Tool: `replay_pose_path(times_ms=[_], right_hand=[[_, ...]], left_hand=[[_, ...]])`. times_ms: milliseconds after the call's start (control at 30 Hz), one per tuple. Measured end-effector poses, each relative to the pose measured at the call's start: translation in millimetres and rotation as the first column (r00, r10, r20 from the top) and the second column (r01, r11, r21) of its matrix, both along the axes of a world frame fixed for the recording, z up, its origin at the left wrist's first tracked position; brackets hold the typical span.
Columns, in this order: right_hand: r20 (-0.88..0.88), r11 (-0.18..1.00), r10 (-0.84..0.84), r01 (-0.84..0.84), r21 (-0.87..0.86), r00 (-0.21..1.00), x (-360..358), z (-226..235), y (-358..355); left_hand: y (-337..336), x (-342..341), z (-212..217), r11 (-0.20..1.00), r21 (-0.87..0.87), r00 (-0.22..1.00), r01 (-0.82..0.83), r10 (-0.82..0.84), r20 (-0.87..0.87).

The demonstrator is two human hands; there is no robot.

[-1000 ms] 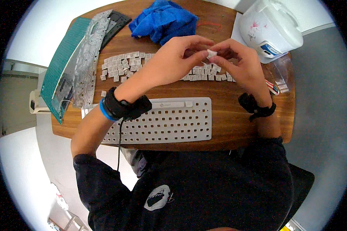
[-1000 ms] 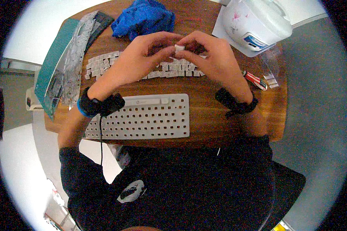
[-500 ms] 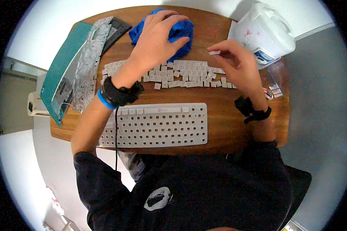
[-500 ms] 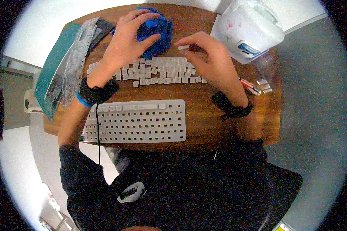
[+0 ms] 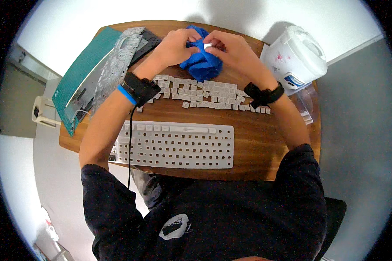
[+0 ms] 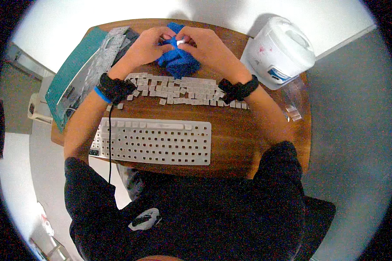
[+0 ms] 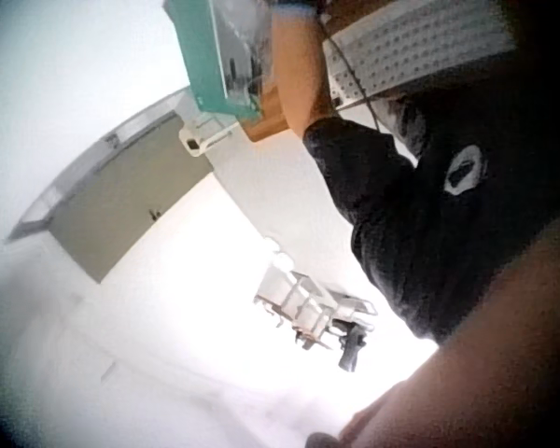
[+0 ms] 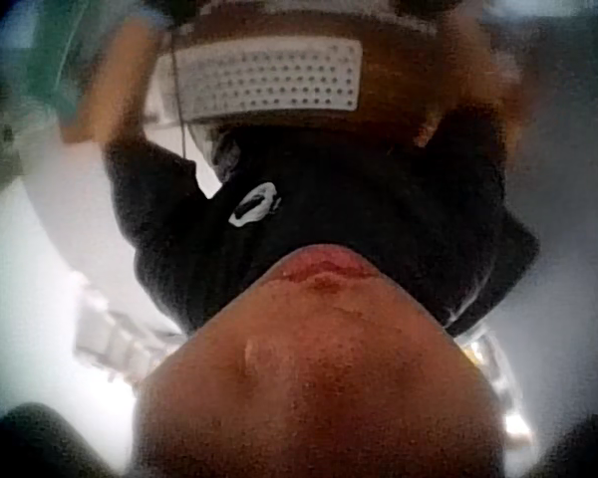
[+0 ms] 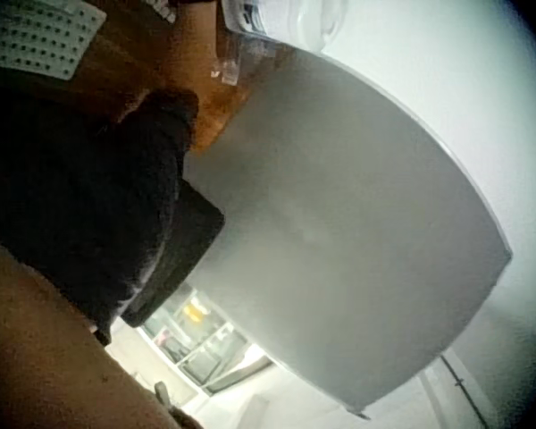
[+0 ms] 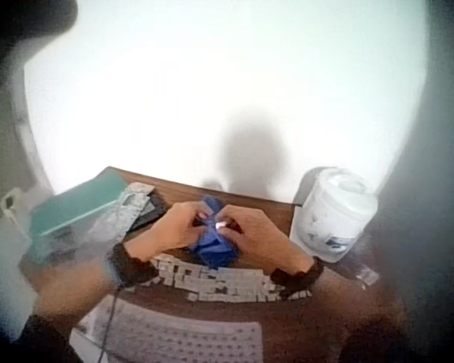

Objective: The person cleans individual white keycaps with a blue cloth and places them onto a white keyboard base. The person repeatedly wipes keycaps and installs them into the keyboard one by one.

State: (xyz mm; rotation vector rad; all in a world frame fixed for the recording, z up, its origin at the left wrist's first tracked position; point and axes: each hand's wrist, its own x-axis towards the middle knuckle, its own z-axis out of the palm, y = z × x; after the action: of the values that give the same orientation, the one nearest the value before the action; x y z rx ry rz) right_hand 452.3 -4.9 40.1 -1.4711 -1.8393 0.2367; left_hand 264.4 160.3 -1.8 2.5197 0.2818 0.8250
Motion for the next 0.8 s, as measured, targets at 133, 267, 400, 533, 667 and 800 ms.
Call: replay_pose_path(times_ms=[133, 267, 400, 533, 667, 800], right_hand=[[0.187, 0.989, 0.027, -0.054, 0.139, 0.982, 24, -18, 23], [0.184, 0.979, 0.023, -0.060, 0.196, 0.983, 12, -23, 25], [0.150, 0.983, 0.070, -0.094, 0.160, 0.986, 3, -23, 24], [0.316, 0.993, 0.014, -0.050, 0.108, 0.949, 29, -26, 18], [0.087, 0.998, -0.010, 0.004, 0.068, 0.996, 14, -15, 13], [0.169, 0.992, 0.073, -0.089, 0.087, 0.983, 3, -21, 21]], left_hand=[[-8, -5, 9, 0.992, -0.110, 0.998, -0.058, 0.056, -0.020], [9, -8, 0, 0.941, -0.337, 0.997, 0.014, -0.040, -0.069], [11, -4, 2, 0.947, -0.322, 0.993, -0.003, -0.035, -0.111], [2, -1, 5, 0.964, -0.263, 0.995, -0.046, 0.021, -0.099], [8, 1, -3, 0.928, -0.365, 0.996, -0.068, 0.043, -0.075], [8, 3, -4, 0.950, -0.310, 0.995, 0.046, -0.070, -0.065]])
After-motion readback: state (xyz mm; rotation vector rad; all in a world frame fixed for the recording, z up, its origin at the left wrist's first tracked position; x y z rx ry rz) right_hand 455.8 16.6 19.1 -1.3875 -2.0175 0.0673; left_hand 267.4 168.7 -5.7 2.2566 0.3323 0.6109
